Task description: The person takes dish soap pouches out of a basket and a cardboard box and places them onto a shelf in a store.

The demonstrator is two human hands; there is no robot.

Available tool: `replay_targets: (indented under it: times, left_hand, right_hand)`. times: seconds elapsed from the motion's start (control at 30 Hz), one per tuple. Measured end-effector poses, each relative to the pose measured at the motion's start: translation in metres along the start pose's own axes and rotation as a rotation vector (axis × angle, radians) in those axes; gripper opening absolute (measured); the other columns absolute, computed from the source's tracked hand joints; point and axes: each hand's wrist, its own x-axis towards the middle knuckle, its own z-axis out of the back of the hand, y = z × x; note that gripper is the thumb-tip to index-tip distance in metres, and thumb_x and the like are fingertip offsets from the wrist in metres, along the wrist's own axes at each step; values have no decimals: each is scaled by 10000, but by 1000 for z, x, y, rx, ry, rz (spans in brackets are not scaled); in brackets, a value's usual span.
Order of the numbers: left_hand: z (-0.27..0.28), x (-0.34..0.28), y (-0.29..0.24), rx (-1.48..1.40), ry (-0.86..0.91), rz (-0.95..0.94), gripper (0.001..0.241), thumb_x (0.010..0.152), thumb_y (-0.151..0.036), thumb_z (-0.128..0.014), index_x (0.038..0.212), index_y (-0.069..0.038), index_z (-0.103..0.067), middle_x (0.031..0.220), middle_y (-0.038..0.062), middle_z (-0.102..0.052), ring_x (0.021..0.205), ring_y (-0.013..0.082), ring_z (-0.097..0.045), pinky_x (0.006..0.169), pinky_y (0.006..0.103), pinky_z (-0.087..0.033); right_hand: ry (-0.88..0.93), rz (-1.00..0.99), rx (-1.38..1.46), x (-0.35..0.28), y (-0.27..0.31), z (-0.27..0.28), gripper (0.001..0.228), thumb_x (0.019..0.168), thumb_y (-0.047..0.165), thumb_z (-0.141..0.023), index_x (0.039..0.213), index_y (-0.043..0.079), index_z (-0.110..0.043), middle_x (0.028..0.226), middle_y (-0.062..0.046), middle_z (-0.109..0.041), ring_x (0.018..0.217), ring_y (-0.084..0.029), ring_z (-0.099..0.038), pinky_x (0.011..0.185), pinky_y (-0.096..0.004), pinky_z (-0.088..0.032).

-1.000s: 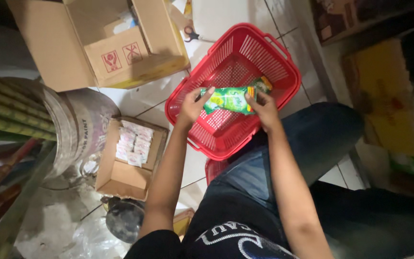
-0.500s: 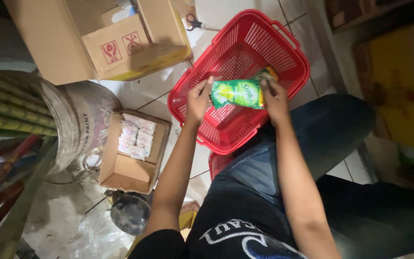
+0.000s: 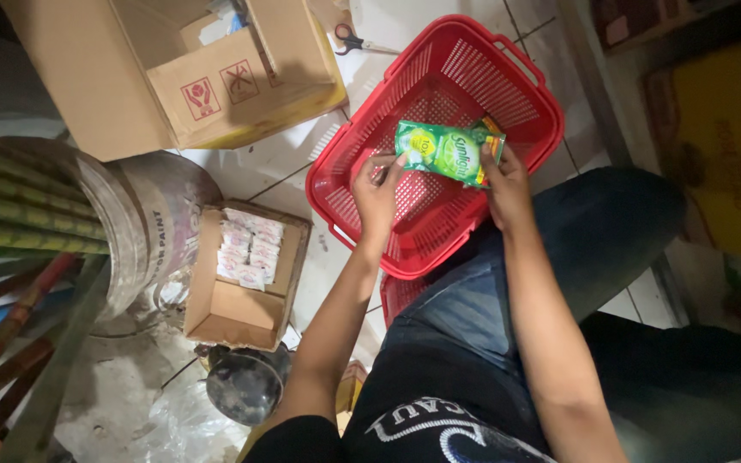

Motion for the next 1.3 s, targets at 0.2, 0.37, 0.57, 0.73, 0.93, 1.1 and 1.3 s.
replay_targets:
  times: [0.2, 0.37, 0.57, 0.73, 0.93, 1.1, 1.3]
  left_hand:
    - [26, 15, -7, 197, 89, -17, 140, 880, -15, -797, 979, 43, -716, 1007, 102, -713, 868, 157, -693, 780, 290, -581]
    - [35, 19, -12, 54, 236, -126, 188, 933, -22, -788, 1025, 29, -632, 1198, 111, -665, 1124, 180, -672, 996, 320, -555]
    - [19, 12, -61, 462, 187, -163, 301, 869, -100, -804, 1081, 1, -615, 1132, 107, -647, 1047, 206, -668, 860, 317, -582]
    - [17, 13, -57, 460, 128, -205, 241, 912, -148, -794, 1074, -21, -670, 1003, 77, -718, 948, 173, -693, 865, 309, -543]
    - [36, 15, -18, 424, 190, -29, 154, 946, -123, -764, 1054, -19, -727, 925, 75, -760, 821, 144, -660, 768, 282, -514]
    - [45, 21, 34, 469, 312, -15, 181, 944, -112, -737, 1105, -33, -712, 1011, 89, -770, 917, 162, -719, 830, 284, -544]
    - [37, 50, 111, 765, 325, -170, 280, 908, -100, -720, 1169, -1, -694, 1132, 221, -717, 1085, 378, -664, 949, 455, -513]
  right_hand:
    - [-77, 5, -196, 5, -10, 3, 438, 1098, 369, -535, 1292, -2, -663, 1135, -32, -728, 1001, -84, -654, 905, -258, -526]
    - [-80, 98, -334, 3, -2, -10, 424, 1122, 382, -502, 1327, 43, -656, 1129, 8, -706, 1002, -58, -617, 899, -238, -506]
    - [20, 107, -329, 0, 12, -12, 363, 1145, 364, -448, 1294, 85, -626, 985, 39, -636, 842, -55, -566, 760, -236, -473]
    - [11, 103, -294, 1, 8, -12, 338, 1163, 348, -470, 1298, 80, -624, 936, 45, -569, 805, -56, -508, 738, -238, -462]
    - [7, 152, -398, 1, 4, -12, 389, 1161, 333, -477, 1363, 32, -618, 1057, 27, -619, 945, -61, -543, 855, -228, -462]
    - [-109, 317, -772, -10, 20, -18, 306, 1170, 255, -522, 1287, -5, -633, 1086, -128, -724, 1012, -147, -671, 887, -296, -503]
    - [-352, 287, -1014, -33, 85, -21, 279, 1075, 144, -547, 1306, 42, -665, 975, -233, -713, 818, -320, -752, 710, -382, -540]
